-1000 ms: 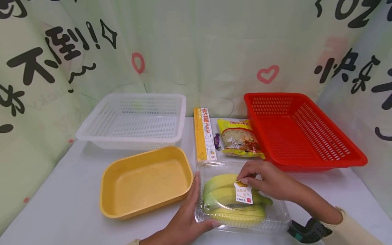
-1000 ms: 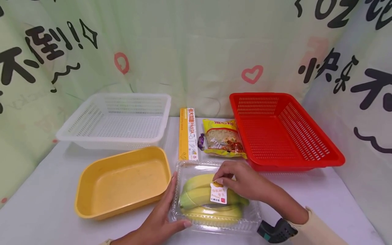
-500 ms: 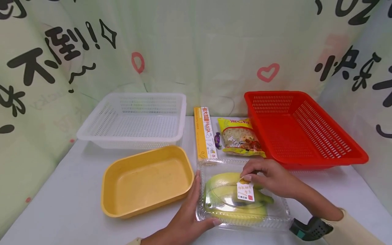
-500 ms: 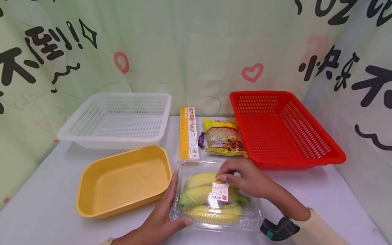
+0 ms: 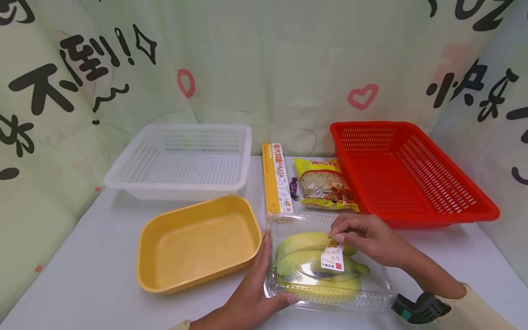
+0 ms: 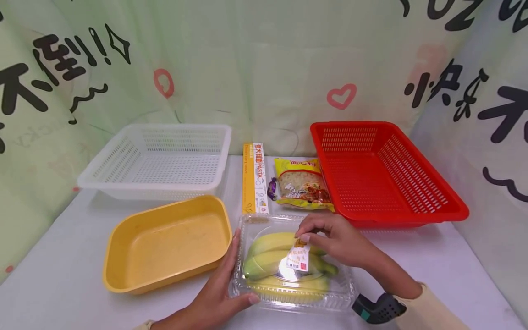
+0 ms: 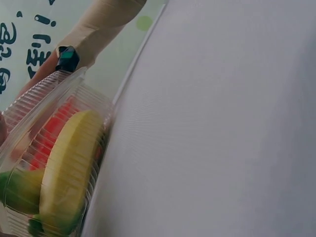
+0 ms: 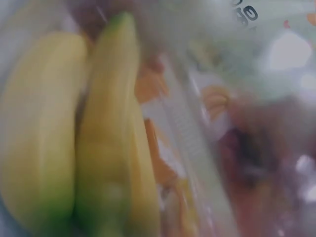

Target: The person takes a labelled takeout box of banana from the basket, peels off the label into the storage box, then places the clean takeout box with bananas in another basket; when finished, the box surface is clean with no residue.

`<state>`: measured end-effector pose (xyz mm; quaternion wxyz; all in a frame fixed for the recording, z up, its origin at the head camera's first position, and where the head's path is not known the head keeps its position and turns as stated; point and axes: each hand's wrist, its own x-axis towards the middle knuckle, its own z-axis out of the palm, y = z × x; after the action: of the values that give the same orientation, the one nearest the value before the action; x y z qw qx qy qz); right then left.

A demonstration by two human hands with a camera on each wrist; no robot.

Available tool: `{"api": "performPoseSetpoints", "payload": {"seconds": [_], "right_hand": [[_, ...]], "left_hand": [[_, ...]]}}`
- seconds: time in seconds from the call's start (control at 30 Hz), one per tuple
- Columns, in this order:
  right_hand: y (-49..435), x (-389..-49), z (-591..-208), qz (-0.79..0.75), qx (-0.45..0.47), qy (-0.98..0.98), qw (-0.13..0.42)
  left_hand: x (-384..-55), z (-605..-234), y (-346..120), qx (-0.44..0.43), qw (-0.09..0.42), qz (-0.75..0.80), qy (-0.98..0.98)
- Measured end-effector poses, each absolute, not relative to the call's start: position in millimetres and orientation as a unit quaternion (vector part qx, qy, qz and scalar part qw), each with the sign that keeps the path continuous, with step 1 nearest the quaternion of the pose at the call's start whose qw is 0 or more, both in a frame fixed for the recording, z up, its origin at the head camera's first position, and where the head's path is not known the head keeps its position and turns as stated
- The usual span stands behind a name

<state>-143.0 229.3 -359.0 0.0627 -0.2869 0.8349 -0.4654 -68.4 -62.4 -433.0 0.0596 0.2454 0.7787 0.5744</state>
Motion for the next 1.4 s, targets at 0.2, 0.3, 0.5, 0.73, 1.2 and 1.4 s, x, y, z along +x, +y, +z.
{"api": "performPoseSetpoints", "payload": {"seconds": [0.2, 0.3, 0.5, 0.73, 1.2, 1.4], "right_hand": [[229.7, -142.3, -357.7, -0.477, -0.292, 0.828, 0.055], [229.6, -141.9, -357.6, -0.478, -0.29, 0.827, 0.053], [230.8, -141.2, -358.9, -0.486, -0.29, 0.823, 0.047], [232.1, -141.4, -359.6, -0.5, -0.292, 0.814, 0.051], [232.2, -137.9, -361.0, -0.511, -0.281, 0.811, 0.049], [232.8, -138.9, -361.2, -0.513, -0.284, 0.809, 0.046]], "left_hand": [[-68.8, -432.6, -62.2, 0.244, 0.057, 0.574, 0.78], [-68.6, -432.4, -62.4, 0.243, 0.058, 0.574, 0.78], [-68.1, -431.9, -62.6, 0.243, 0.062, 0.573, 0.78], [-68.5, -432.3, -63.0, 0.247, 0.059, 0.577, 0.776], [-69.6, -434.8, -63.1, 0.258, 0.043, 0.584, 0.768], [-70.6, -434.0, -62.1, 0.248, 0.057, 0.586, 0.769]]}}
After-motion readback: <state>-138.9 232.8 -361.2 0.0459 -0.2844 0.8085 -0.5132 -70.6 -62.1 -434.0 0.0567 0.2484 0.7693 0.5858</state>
